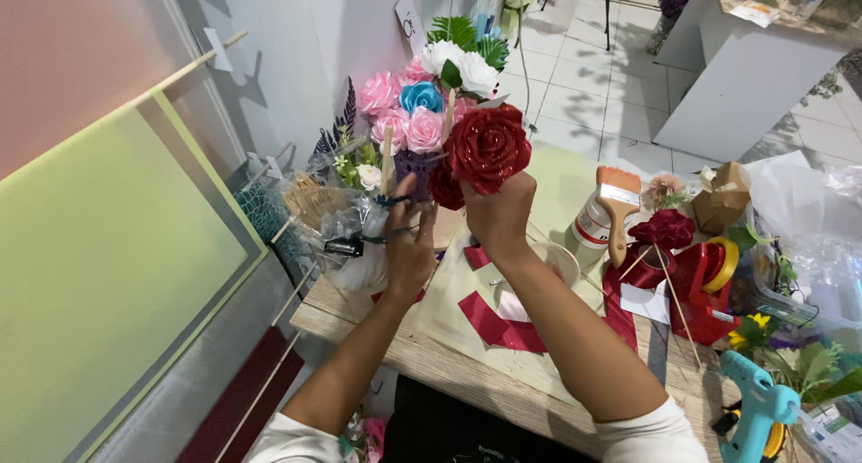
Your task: The person applies a clear liquid to a red fabric rose using a paintbrush, then dips the rose into a container of red glitter. The person repeats this process with a second rose and places the finished items into a vase.
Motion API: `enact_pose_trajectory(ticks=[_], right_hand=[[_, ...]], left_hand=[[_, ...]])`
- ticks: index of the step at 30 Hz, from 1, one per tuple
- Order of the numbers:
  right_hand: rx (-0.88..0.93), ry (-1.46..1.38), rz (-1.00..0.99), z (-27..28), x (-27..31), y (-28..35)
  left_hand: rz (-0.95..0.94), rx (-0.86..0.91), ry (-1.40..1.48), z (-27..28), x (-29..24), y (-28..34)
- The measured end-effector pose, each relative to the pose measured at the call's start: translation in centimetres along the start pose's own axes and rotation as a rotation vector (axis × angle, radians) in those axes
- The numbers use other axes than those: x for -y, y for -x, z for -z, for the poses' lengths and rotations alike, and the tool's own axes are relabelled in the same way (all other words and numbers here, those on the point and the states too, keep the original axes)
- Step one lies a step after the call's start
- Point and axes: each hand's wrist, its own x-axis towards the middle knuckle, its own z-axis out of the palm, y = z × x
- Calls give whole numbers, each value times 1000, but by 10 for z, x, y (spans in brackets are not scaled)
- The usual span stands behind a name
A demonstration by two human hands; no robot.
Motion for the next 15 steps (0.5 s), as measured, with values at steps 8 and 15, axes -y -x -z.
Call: enact_pose_trajectory(ticks=[8, 15], right_hand=[[57, -27, 5, 1, 6, -5], [100, -32, 74, 11, 16, -13]], left_hand=[[-506, 80, -530, -8, -28, -18], [-530, 102, -596, -1, -69, -29]])
